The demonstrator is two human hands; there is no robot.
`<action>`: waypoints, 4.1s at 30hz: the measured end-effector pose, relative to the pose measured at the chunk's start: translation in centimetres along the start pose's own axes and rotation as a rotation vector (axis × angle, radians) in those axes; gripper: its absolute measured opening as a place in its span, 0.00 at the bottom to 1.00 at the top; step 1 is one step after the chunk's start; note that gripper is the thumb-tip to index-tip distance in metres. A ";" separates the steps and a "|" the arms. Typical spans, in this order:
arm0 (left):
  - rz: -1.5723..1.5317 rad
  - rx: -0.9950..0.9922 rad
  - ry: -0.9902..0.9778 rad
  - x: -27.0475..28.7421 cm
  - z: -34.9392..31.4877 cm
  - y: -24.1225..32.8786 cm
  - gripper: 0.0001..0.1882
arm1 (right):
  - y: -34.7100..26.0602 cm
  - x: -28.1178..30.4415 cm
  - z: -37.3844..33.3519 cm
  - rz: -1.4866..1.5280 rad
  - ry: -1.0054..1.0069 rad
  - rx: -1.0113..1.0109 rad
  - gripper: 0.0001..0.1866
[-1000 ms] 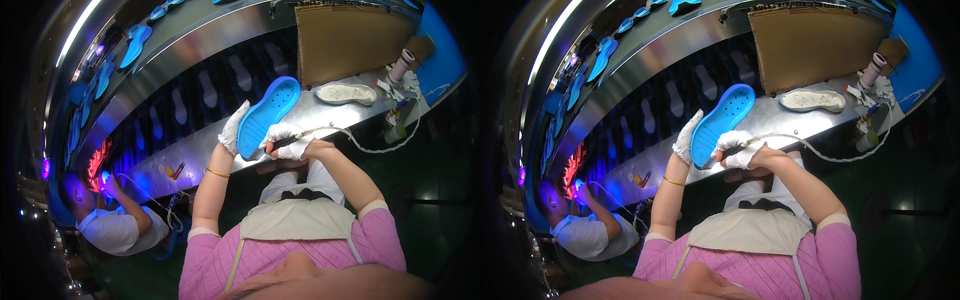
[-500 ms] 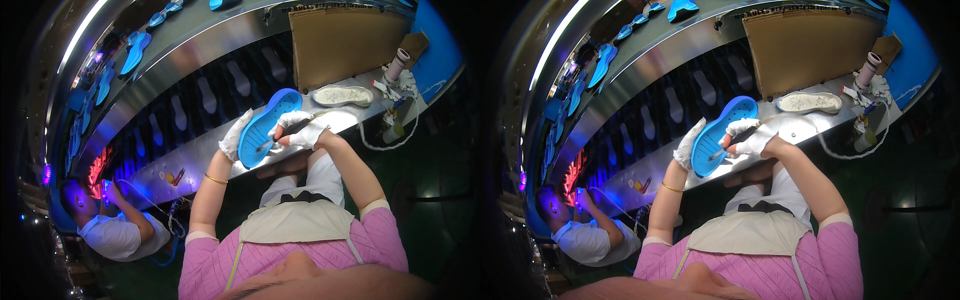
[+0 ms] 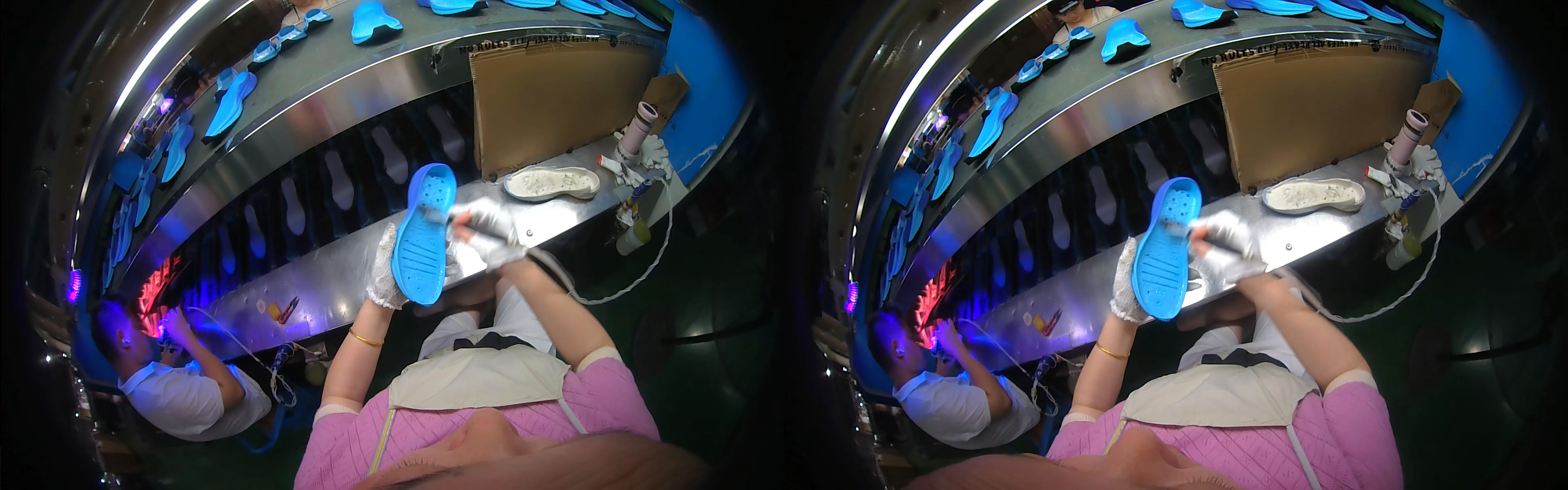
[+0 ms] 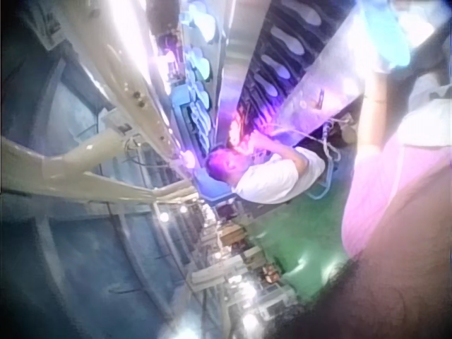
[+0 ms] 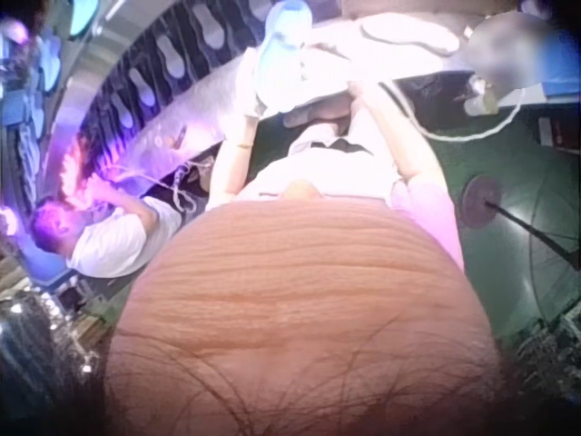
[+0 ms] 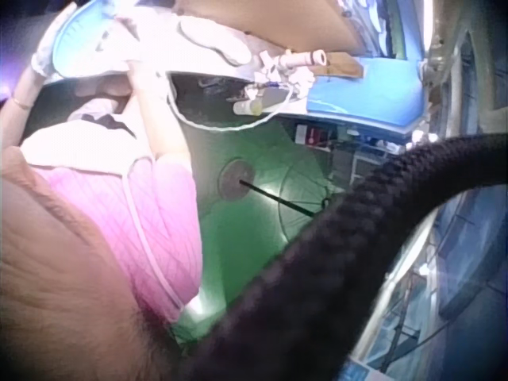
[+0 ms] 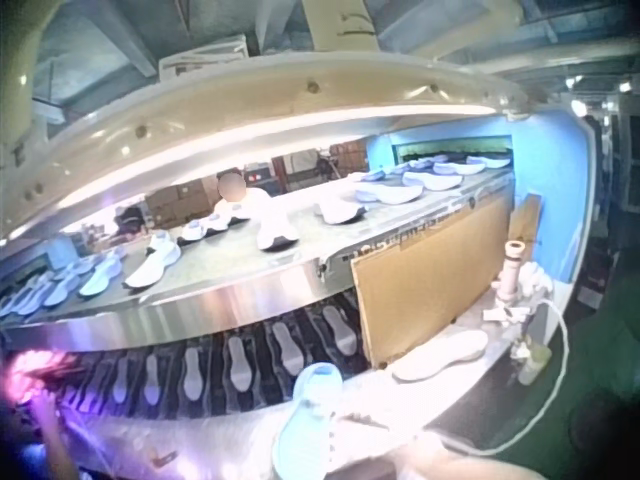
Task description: The person takes shoe soles, applies adhesive to their surfaces using a handheld brush applicator, and places the soles onto a conveyor belt.
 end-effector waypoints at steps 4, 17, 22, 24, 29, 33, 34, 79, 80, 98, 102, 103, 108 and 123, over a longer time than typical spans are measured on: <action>0.097 -0.106 0.248 3.8 -0.7 1.4 0.34 | -1.1 -4.1 -3.2 0.099 -0.219 -0.396 0.08; 0.269 -0.205 0.177 2.5 -1.5 2.1 0.37 | -4.4 -1.4 2.2 -0.112 -0.332 -0.067 0.10; 0.391 -0.214 0.153 0.8 -1.7 3.0 0.38 | -7.2 -0.2 5.5 -0.188 -0.185 0.170 0.10; 0.427 -0.342 0.207 -0.4 -2.0 5.0 0.38 | -7.5 -0.3 5.5 -0.227 -0.255 0.182 0.10; 0.265 -0.362 0.040 -4.3 -1.3 10.5 0.38 | -10.4 0.2 4.4 -0.148 -0.280 0.149 0.10; 0.369 -0.476 -0.183 -8.9 1.2 21.0 0.43 | -8.9 1.0 3.3 0.085 -0.130 0.017 0.08; 0.109 -0.444 -0.102 -8.1 2.7 23.5 0.42 | -9.0 0.7 3.2 0.120 -0.107 0.030 0.09; 0.158 -0.249 0.039 -0.1 -6.0 5.7 0.35 | -4.0 -0.4 -1.7 -0.085 -0.030 -0.294 0.08; -0.021 -0.219 0.080 -0.2 -5.9 3.6 0.38 | -3.5 0.1 -2.1 -0.011 0.015 -0.314 0.08; 0.021 -0.340 0.397 1.0 -2.3 -2.4 0.36 | -3.8 -6.4 -1.3 0.008 -0.170 -0.083 0.11; -0.137 -0.265 0.411 1.4 -3.4 -2.6 0.39 | -2.3 -6.2 -2.5 0.310 -0.101 -0.509 0.12; -0.089 -0.274 0.400 1.7 -3.3 -2.3 0.40 | -2.3 -5.5 -2.2 0.147 -0.051 -0.365 0.10; -0.043 -0.253 0.366 2.1 -3.5 -1.8 0.44 | -4.8 -8.2 -3.3 -0.014 -0.290 -0.120 0.09; 0.364 -0.033 0.324 1.5 -6.5 -5.4 0.51 | -3.0 -4.1 -6.8 0.097 -0.164 -0.404 0.05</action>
Point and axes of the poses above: each hand's wrist, its own z-axis towards the middle knuckle, its own x-axis out of the back of the hand, y = z × x, the point moved 9 cm from there along z, towards the middle knuckle, and after that the axes turned 13 degrees about z, right-handed, at the moved point
